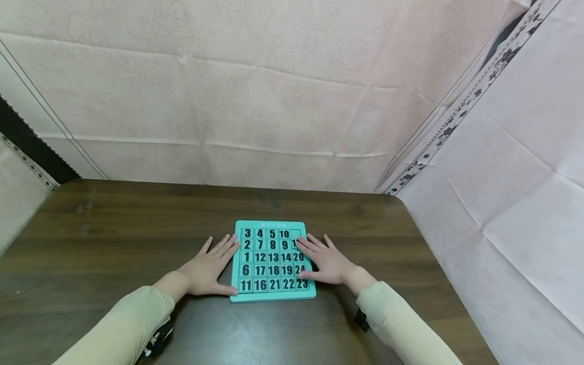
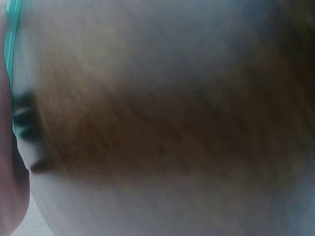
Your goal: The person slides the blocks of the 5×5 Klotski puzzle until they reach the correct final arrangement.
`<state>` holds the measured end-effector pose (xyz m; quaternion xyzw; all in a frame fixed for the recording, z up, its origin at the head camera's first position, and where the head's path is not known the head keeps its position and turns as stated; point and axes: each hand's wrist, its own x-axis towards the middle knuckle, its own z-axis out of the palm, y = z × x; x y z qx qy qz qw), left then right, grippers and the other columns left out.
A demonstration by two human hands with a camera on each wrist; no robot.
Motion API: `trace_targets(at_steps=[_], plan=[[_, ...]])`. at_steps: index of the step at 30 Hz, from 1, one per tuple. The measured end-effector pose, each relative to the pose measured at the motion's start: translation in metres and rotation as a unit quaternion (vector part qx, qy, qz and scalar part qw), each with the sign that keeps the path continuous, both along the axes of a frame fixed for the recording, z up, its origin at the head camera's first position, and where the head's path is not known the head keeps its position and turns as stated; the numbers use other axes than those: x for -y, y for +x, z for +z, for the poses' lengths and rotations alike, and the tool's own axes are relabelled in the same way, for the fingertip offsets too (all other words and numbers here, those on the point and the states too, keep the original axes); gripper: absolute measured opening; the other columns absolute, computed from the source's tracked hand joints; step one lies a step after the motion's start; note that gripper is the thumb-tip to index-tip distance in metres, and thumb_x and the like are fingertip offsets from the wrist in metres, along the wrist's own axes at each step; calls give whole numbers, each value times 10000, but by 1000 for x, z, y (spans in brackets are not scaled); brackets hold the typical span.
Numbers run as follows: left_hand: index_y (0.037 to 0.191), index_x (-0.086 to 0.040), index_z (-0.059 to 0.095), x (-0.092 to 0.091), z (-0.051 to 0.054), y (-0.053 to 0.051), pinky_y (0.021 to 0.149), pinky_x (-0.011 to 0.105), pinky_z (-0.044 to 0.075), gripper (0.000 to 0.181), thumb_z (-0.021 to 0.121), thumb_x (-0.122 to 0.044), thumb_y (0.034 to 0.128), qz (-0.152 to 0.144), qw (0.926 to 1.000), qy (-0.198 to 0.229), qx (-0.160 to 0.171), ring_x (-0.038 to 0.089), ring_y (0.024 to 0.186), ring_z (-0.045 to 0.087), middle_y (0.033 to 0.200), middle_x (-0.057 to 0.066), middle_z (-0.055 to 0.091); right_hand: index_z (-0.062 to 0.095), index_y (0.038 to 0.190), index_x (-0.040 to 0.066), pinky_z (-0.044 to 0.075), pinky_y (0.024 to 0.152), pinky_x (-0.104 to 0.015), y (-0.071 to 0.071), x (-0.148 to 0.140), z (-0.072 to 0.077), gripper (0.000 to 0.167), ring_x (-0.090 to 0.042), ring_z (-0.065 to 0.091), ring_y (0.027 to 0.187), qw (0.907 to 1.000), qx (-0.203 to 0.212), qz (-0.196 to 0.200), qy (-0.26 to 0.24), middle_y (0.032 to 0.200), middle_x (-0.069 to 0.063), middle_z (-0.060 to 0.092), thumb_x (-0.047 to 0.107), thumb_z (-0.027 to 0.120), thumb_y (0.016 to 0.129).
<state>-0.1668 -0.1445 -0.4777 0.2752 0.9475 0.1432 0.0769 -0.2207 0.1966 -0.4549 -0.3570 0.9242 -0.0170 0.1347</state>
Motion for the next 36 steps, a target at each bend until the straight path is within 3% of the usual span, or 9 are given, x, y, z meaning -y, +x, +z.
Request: trace_targets(at_steps=[15,23,28,36], plan=[[1499,-52,169,1,1,0,1126,606,64,1128,448,-820,721,14,10000,-23,-29,328,1453,110,1579,137,91,149,1513,218,63,1141,-588,6,0,3,826,-237,76,1470,9998,-85,141,-92,1582,27,140,670,407,873],[1498,-49,173,2,0,0,1126,605,64,1129,450,-820,720,17,10000,-20,-37,330,1452,113,1579,138,97,207,1505,178,19,1141,-592,-2,11,9,797,-268,49,1470,9985,-290,-125,-457,1566,-10,213,611,456,885],[1500,-57,172,2,-2,-1,1130,598,56,1133,453,-823,714,39,10000,-38,-47,319,1454,110,1581,126,91,196,1507,170,25,1141,-592,-7,27,10,792,-275,57,1469,9984,-266,-229,-443,1574,-15,183,612,435,895],[1505,-76,164,1,-3,-2,1134,592,51,1131,454,-826,710,31,10000,-23,-62,306,1458,101,1585,109,78,143,1513,241,-7,1153,-562,-12,44,4,784,-223,1,1472,9995,-54,-283,-150,1584,53,118,661,373,892]])
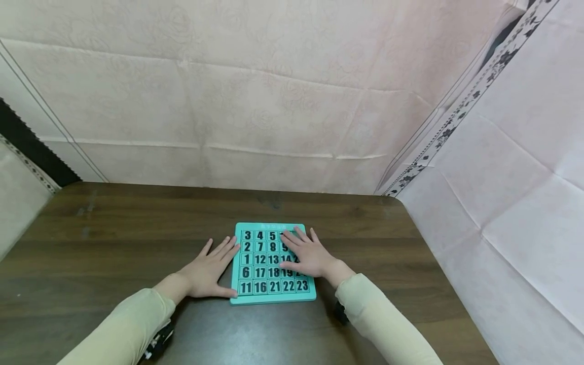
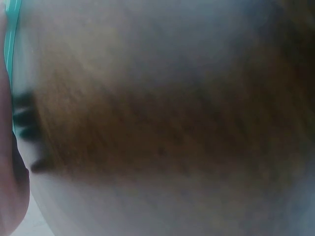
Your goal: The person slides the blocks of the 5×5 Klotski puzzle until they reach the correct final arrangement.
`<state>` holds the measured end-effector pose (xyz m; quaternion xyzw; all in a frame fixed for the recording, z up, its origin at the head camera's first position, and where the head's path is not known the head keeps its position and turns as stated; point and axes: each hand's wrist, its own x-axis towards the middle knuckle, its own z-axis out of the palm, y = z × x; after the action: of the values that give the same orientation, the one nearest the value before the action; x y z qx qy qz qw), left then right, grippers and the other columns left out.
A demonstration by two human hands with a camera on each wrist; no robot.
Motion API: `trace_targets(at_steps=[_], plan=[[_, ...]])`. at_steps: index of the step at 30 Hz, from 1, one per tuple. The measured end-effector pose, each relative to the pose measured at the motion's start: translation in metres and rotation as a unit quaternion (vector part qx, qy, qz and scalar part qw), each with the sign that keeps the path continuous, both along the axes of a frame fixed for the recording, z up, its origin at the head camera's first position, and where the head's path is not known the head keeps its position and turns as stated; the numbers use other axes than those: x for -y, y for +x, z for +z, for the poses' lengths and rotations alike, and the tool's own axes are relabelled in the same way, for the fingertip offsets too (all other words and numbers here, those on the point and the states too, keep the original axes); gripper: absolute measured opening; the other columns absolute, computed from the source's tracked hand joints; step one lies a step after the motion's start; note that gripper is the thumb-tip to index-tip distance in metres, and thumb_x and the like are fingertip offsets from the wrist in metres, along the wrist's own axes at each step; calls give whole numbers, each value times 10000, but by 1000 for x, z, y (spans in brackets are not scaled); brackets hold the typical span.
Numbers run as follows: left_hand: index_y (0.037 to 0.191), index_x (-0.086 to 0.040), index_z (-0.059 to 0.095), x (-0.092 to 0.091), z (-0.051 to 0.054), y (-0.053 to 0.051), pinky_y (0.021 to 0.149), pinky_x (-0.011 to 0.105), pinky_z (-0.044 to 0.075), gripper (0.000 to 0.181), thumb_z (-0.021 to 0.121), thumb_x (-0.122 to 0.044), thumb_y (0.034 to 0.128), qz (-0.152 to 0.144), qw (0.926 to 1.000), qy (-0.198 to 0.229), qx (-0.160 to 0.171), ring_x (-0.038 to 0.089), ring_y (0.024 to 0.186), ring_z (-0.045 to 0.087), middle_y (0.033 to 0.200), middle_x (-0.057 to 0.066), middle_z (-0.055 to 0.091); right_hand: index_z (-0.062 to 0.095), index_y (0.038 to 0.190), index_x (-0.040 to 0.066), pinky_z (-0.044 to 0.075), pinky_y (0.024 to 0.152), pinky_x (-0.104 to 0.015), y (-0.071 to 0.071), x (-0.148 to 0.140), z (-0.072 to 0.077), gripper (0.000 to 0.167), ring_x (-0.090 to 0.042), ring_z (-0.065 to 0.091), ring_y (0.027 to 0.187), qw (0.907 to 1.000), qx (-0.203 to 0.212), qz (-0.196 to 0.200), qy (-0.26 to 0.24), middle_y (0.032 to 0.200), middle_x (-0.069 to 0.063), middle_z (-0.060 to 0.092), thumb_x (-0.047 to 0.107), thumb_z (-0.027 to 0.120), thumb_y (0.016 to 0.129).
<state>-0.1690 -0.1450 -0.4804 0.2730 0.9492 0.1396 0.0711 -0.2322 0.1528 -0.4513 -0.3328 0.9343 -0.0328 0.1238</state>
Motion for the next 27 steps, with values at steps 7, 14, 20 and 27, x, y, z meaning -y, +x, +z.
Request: trace_targets(at_steps=[7,14,20,27], plan=[[1499,-57,177,0,2,1,1125,606,64,1121,464,-812,721,-34,10000,50,-24,327,1452,118,1580,129,95,132,1512,265,-31,1156,-548,-2,0,-2,769,-177,-10,1471,10000,43,-86,-11,1581,87,106,652,377,895],[1505,-73,159,0,1,0,1133,594,50,1128,446,-826,716,-9,10000,-20,27,306,1458,97,1585,109,70,159,1512,236,13,1145,-583,-2,-9,0,763,-199,42,1472,9999,51,4,-88,1580,56,139,636,385,904],[1503,-68,165,0,0,0,1132,596,56,1131,446,-828,714,2,10000,-32,-8,310,1457,105,1584,115,78,177,1511,212,20,1137,-597,-2,-18,0,769,-219,67,1470,9998,105,-21,-156,1580,39,151,625,404,903],[1504,-70,163,0,-1,0,1132,594,61,1126,447,-825,717,-20,10000,-33,-51,309,1457,106,1583,117,81,160,1512,216,21,1138,-596,-2,-27,1,778,-225,58,1471,9998,119,-132,-51,1581,37,139,631,401,900]])
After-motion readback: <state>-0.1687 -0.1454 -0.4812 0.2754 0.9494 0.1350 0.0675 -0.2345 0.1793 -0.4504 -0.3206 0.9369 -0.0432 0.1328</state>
